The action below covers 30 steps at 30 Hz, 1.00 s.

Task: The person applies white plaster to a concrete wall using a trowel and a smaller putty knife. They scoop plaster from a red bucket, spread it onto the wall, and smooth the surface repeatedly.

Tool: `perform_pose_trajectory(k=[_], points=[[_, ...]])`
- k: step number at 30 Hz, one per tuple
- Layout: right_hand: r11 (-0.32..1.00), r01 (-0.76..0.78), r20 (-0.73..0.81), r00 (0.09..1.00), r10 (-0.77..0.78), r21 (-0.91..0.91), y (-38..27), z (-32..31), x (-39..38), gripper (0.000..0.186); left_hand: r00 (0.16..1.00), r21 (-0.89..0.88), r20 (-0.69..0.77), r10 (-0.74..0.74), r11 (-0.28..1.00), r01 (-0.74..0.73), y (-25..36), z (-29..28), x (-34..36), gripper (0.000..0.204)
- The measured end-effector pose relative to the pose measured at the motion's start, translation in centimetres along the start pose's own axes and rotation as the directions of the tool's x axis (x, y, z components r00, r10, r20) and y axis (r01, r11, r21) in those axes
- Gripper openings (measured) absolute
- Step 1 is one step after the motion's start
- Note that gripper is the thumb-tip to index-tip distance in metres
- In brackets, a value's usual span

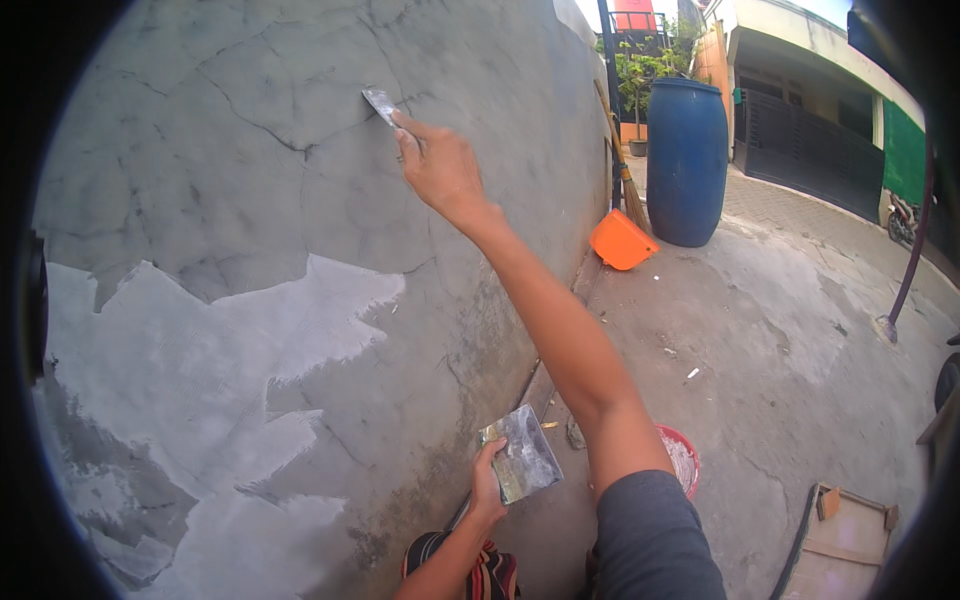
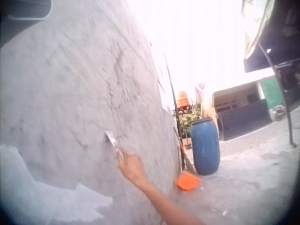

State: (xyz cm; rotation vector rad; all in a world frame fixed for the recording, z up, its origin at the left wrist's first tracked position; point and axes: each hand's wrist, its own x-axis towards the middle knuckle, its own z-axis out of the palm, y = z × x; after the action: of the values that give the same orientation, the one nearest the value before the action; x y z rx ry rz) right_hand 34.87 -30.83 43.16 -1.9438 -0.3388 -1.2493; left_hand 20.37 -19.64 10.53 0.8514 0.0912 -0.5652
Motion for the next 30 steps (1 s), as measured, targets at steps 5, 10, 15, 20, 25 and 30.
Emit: perform_pose_trajectory(k=[5, 10, 15, 20, 25, 30], points=[[0.995, 0.099, -0.001, 0.995, -0.099, -0.028, 0.5, 1.2, -0.7, 0.033, 0.999, -0.014, -0.019, 0.045, 0.999, -0.045, -0.5, 0.3, 0.1, 0.021], [0.996, -0.026, 0.101, 0.994, 0.035, -0.089, 0.4, -0.8, 0.4, 0.034, 1.0, -0.019, -0.011, -0.008, 1.0, 0.008, -0.5, -0.5, 0.2, 0.023], [0.998, 0.029, 0.077, 0.997, -0.024, -0.062, 0.1, 0.6, 0.9, 0.033, 1.0, 0.014, -0.001, 0.015, 1.0, -0.015, -1.6, -0.3, 0.8, 0.023], [0.998, 0.025, 0.065, 0.998, -0.021, -0.063, -0.5, -0.9, 0.0, 0.032, 1.0, 0.003, -0.003, -0.01, 1.0, 0.01, -0.8, -0.4, 0.3, 0.022], [0.987, 0.163, -0.098, 0.982, -0.16, 0.018, -5.5, 2.3, 3.8, 0.033, 0.999, -0.008, 0.017, 0.034, 0.999, -0.034, -0.7, -0.7, 1.0, 0.022], [0.997, 0.077, -0.088, 0.993, -0.078, -0.015, -5.0, 0.8, 5.5, 0.033, 0.999, -0.034, -0.034, -0.028, 0.999, 0.027, -1.2, 0.0, 0.6, 0.021]])
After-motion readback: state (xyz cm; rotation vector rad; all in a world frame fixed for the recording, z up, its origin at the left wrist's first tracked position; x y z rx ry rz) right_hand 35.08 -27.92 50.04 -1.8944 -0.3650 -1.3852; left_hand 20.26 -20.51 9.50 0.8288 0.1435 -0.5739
